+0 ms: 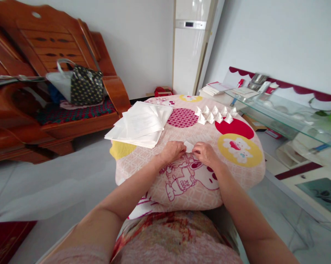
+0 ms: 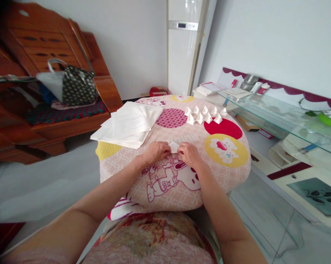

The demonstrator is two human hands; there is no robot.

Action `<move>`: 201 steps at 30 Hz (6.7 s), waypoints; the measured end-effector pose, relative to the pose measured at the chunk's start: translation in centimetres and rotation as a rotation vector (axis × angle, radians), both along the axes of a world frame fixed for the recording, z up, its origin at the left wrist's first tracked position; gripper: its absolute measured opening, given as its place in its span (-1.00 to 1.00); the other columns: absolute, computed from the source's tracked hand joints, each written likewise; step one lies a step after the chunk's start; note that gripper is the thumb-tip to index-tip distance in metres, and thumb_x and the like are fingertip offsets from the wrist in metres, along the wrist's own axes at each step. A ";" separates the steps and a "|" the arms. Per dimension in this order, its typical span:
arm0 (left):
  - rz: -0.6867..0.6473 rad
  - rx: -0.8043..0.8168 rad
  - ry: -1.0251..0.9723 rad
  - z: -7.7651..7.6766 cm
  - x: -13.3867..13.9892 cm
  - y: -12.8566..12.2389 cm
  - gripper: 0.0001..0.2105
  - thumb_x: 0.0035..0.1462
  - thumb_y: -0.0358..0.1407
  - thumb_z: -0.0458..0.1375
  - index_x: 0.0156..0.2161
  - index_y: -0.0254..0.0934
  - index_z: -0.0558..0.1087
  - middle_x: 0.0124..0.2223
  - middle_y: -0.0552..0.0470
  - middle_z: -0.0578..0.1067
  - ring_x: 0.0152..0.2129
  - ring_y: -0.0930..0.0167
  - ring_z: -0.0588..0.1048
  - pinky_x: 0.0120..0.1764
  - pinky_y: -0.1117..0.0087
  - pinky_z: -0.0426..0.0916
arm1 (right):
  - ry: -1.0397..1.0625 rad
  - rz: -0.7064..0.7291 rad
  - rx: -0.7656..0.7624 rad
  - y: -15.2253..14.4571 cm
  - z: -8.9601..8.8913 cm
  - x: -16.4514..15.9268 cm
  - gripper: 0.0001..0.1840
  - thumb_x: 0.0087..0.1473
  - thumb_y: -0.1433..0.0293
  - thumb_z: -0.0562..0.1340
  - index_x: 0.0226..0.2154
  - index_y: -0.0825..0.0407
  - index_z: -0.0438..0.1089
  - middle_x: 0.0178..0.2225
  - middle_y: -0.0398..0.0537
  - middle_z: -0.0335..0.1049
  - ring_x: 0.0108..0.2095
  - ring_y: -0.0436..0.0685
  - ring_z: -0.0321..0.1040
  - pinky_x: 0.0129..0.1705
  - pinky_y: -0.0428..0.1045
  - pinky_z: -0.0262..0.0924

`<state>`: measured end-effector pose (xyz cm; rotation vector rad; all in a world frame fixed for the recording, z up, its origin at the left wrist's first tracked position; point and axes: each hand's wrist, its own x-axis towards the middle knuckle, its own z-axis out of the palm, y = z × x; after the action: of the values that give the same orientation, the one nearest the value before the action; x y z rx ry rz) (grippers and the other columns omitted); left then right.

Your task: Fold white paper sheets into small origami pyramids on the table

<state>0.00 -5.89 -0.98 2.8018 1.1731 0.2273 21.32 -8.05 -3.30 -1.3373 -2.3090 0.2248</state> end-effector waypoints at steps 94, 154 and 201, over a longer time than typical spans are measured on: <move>-0.297 0.033 -0.074 -2.7 0.4 1.4 -0.54 0.33 -0.50 -0.02 0.20 -0.09 0.50 0.10 -0.11 0.49 -0.04 0.30 0.46 0.04 0.30 0.36 | 0.380 -0.329 -0.231 2.5 0.1 0.3 -0.90 -0.15 0.51 0.30 -0.55 0.06 0.58 -0.55 -0.14 0.52 -0.49 0.07 0.39 -0.38 -0.07 0.18; -0.292 -0.112 -0.379 -3.0 -0.8 2.5 -0.54 0.14 -0.61 0.02 -0.08 -0.20 0.69 0.03 -0.12 0.61 -0.07 0.31 0.59 0.02 0.33 0.45 | 0.157 -0.542 -0.366 2.1 2.2 0.3 -0.84 -0.26 0.59 0.32 -0.54 0.10 0.60 -0.58 -0.13 0.51 -0.45 0.09 0.46 -0.40 -0.11 0.21; 0.202 -0.118 -0.576 1.7 -1.5 4.4 -0.71 0.12 -0.46 0.15 -0.11 -0.32 0.65 -0.18 -0.07 0.69 -0.27 0.33 0.63 -0.10 0.38 0.49 | 0.289 -0.271 -0.127 1.7 -0.2 -1.5 -0.82 -0.21 0.49 0.40 -0.41 0.05 0.54 -0.14 0.09 0.56 -0.05 0.26 0.45 0.08 0.12 0.27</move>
<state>-1.46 -1.52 0.70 2.2702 1.2534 0.8767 19.86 -6.37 -3.48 -1.5496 -1.8811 0.4505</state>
